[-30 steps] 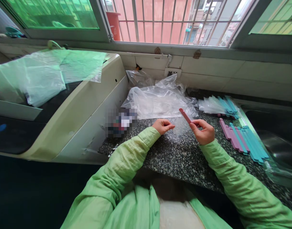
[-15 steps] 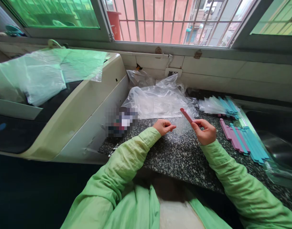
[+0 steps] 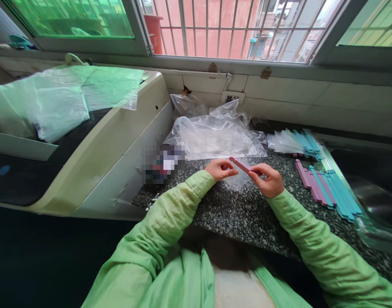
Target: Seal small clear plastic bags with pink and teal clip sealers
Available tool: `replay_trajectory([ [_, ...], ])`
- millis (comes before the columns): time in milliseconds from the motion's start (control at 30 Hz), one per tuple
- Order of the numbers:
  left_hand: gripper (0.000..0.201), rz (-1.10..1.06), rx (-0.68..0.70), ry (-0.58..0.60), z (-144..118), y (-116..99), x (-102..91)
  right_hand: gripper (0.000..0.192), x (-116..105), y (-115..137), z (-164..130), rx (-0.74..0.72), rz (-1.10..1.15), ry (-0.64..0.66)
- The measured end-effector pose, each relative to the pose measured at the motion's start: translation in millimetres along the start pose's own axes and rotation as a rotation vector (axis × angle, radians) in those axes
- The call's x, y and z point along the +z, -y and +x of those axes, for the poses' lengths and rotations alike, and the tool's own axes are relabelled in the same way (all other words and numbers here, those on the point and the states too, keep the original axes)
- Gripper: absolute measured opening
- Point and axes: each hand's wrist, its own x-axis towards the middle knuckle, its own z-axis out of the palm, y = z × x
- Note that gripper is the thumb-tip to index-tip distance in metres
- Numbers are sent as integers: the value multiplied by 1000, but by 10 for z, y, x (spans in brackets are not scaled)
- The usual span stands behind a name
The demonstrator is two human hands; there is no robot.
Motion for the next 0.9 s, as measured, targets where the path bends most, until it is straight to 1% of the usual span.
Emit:
replay_trajectory([
  [100, 46, -135, -1, 13, 1, -48, -7, 16, 3, 21, 7, -40, 11, 71],
  [267, 41, -185, -29, 80, -10, -110, -43, 17, -12, 11, 25, -73, -12, 73],
  [367, 37, -137, -60, 137, -19, -107, -63, 19, -23, 0, 29, -44, 7, 61],
  [467, 35, -109, -94, 164, -22, -92, -64, 23, -21, -19, 25, 51, 56, 29],
  [533, 36, -142, -98, 144, -17, -81, -55, 29, -8, -45, 22, 140, 105, -13],
  [600, 39, -191, -94, 98, -8, -74, -46, 35, 11, -79, 22, 220, 172, -39],
  [700, 42, -255, -99, 40, 4, -79, -37, 41, 39, -124, 26, 300, 272, -25],
  [800, 44, -295, -110, 16, 9, -95, -37, 36, 58, -130, 29, 344, 320, 22],
  [900, 44, -308, -106, 3, 6, -107, -44, 28, 69, -108, 30, 378, 333, 7],
])
